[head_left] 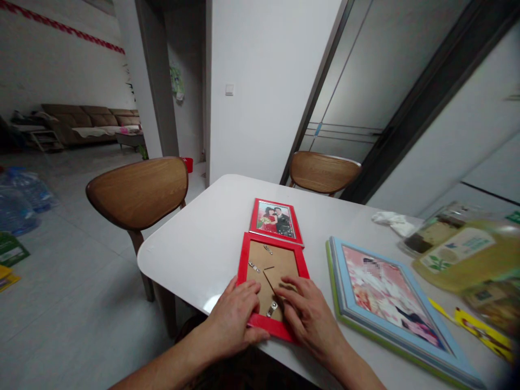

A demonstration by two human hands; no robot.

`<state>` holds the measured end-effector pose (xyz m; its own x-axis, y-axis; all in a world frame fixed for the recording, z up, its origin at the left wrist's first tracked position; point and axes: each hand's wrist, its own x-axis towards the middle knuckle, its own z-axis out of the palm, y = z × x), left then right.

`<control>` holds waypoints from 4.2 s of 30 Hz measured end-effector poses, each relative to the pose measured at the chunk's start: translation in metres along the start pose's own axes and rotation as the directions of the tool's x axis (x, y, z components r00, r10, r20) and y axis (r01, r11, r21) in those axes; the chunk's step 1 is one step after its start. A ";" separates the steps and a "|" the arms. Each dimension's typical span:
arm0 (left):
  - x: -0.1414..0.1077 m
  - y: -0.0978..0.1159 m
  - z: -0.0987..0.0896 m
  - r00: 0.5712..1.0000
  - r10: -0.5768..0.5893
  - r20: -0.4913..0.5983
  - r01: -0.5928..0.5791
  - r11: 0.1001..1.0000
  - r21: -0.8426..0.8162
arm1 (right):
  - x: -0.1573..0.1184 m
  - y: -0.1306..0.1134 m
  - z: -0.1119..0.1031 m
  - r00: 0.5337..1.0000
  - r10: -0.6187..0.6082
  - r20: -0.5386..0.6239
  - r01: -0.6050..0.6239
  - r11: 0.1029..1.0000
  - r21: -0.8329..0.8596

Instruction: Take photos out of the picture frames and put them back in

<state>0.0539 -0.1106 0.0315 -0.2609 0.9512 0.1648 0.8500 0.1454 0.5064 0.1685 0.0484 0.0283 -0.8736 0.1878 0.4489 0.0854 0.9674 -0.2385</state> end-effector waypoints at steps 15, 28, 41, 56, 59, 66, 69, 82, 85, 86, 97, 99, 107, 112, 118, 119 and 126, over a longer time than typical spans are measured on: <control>0.000 -0.003 0.000 1.000 -0.003 -0.014 0.002 0.999 -0.040 | 0.005 -0.019 -0.001 0.991 -0.018 0.132 0.000 0.991 0.137; 0.001 -0.002 0.000 0.998 -0.013 -0.064 0.008 0.997 -0.083 | 0.066 -0.016 0.032 0.983 0.078 0.167 -0.088 0.995 0.053; -0.001 -0.006 0.003 0.998 -0.001 -0.069 -0.005 0.997 -0.082 | 0.094 0.032 0.039 0.882 0.465 0.079 -0.467 0.884 0.003; -0.002 0.005 0.007 0.989 -0.083 -0.121 0.069 0.991 -0.117 | 0.095 0.043 0.020 0.839 0.540 -0.068 -0.499 0.813 0.301; -0.005 0.008 -0.006 0.978 -0.101 -0.184 0.063 0.977 -0.203 | 0.072 0.048 -0.006 0.803 0.576 -0.154 -0.474 0.774 0.420; 0.001 0.032 -0.012 0.919 -0.193 -0.345 -0.098 0.734 -0.672 | 0.019 -0.013 -0.001 0.689 0.678 0.255 -0.311 -0.041 0.950; 0.013 0.053 -0.007 0.949 -0.132 -0.285 -0.166 0.559 -0.812 | 0.022 -0.041 0.007 0.709 0.616 0.342 -0.212 -0.276 0.938; 0.098 0.110 0.008 0.983 -0.038 -0.177 -0.155 0.334 -0.930 | -0.042 0.112 -0.105 0.463 0.883 0.077 -0.424 0.144 0.894; 0.119 0.108 0.043 0.989 -0.054 -0.135 -0.100 0.418 -0.903 | -0.052 0.145 -0.120 0.455 0.889 -0.049 -0.680 0.383 0.625; 0.125 0.106 0.052 0.990 -0.063 -0.127 -0.083 0.466 -0.881 | -0.054 0.153 -0.122 0.454 0.888 -0.072 -0.717 0.412 0.562; 0.130 0.104 0.067 0.993 -0.064 -0.102 -0.016 0.771 -0.636 | -0.059 0.183 -0.107 0.460 0.862 -0.213 -0.837 0.501 0.218; 0.131 0.098 0.063 0.994 -0.049 -0.098 -0.008 0.856 -0.518 | -0.055 0.177 -0.110 0.483 0.846 -0.227 -0.834 0.523 0.177; 0.164 0.011 0.015 0.982 -0.142 -0.126 0.132 0.988 -0.085 | 0.013 0.069 -0.072 0.829 0.522 -0.201 -0.484 0.850 0.209; 0.165 -0.025 -0.005 0.989 -0.142 -0.042 0.146 0.985 0.091 | 0.045 0.034 -0.004 0.868 0.486 -0.102 -0.456 0.861 0.227; 0.096 -0.006 -0.004 0.991 -0.120 -0.066 0.129 0.978 0.166 | 0.039 0.046 0.017 0.847 0.525 -0.085 -0.495 0.837 0.234; 0.079 -0.003 -0.002 0.992 -0.108 -0.058 0.116 0.979 0.169 | 0.036 0.046 0.016 0.842 0.534 -0.073 -0.503 0.828 0.249; -0.006 -0.001 0.027 0.992 0.093 -0.082 -0.070 0.967 0.243 | 0.017 0.030 0.006 0.783 0.622 0.030 -0.547 0.665 0.508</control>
<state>0.0673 -0.1094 0.0077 -0.2175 0.9350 0.2803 0.9519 0.1397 0.2726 0.1531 0.0800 0.0236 -0.6451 0.7433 0.1774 0.2915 0.4540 -0.8420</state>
